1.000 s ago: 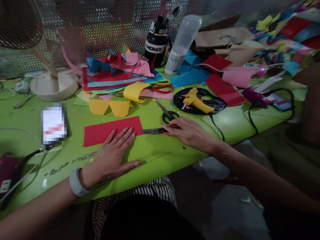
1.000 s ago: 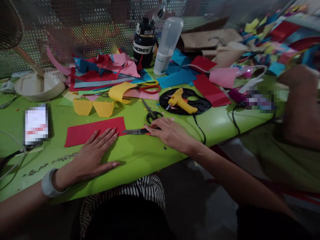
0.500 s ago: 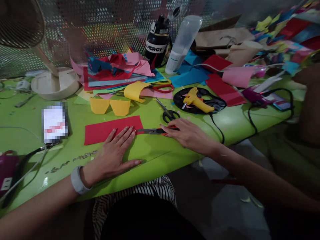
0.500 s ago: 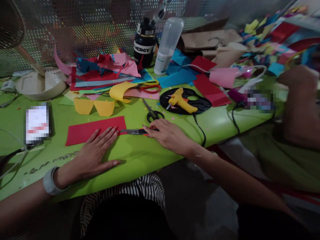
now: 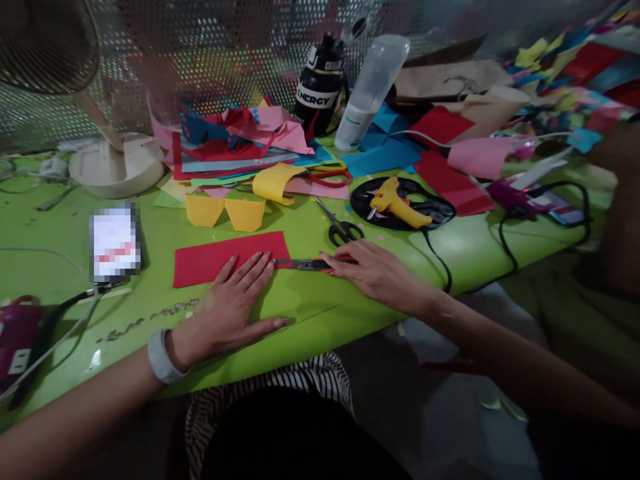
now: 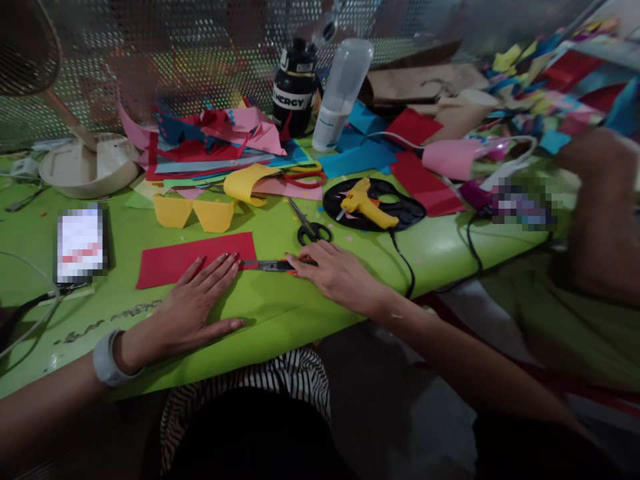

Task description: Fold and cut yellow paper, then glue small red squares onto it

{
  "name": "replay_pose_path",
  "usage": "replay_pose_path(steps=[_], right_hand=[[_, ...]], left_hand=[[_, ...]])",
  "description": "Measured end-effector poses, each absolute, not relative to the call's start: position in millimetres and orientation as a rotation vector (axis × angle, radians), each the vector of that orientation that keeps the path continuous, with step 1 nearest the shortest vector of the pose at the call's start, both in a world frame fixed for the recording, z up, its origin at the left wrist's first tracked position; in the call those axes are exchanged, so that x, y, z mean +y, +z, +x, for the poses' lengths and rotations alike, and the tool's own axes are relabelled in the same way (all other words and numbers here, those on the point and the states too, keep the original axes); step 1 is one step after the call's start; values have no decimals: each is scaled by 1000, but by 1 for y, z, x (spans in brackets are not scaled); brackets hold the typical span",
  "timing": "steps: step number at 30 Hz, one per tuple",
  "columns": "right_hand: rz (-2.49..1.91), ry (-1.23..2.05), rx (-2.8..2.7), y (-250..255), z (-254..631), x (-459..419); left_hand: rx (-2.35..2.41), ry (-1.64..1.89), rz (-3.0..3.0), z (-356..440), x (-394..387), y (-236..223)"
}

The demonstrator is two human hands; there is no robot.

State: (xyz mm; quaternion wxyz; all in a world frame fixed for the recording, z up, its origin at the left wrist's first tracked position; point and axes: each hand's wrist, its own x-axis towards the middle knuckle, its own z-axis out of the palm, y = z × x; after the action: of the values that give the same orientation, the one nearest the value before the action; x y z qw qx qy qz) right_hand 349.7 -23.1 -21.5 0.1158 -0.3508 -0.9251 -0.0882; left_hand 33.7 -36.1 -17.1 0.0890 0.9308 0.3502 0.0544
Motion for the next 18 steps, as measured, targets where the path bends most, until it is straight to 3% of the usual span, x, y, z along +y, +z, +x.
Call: replay_pose_path(steps=[18], right_hand=[[-1078, -194, -2709, -24, 342, -30]], left_hand=[[1065, 97, 2751, 35, -36, -15]])
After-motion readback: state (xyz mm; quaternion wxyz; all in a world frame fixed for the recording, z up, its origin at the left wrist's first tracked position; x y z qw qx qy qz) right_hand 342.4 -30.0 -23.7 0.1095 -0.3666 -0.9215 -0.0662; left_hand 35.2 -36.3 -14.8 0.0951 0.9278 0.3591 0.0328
